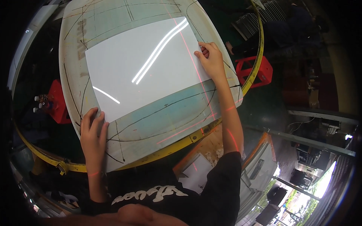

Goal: The recorder is placing and aligning paper sheets onto a rotating screen printing machine for industrial printing.

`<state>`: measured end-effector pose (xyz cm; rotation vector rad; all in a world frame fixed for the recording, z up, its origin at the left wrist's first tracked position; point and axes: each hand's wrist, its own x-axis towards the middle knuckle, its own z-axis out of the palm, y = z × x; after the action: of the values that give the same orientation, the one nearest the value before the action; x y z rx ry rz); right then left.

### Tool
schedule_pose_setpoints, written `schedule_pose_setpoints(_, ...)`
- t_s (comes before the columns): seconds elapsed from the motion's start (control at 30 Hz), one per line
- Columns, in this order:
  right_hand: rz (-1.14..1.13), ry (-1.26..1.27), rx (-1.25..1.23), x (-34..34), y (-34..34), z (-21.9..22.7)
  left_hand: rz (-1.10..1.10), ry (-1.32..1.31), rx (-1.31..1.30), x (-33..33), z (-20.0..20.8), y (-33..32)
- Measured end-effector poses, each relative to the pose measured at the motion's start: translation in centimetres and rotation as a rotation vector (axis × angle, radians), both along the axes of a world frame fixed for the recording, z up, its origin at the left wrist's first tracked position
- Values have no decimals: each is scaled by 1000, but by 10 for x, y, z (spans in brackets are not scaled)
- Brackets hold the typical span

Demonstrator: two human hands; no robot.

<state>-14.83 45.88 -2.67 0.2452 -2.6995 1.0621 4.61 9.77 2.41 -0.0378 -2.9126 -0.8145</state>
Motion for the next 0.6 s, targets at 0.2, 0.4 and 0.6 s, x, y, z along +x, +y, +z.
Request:
schedule_pose_setpoints(0.2,6,2,10,2,-1,1,-6,19,-8,1,-2,-1)
schedule_pose_setpoints(0.4,3,15,-3,3,-3,1,1,9,4,1,-1,-1)
schedule_pose_setpoints(0.6,7,22,1,3,-3,0,-3,13,1,1,-1,-1)
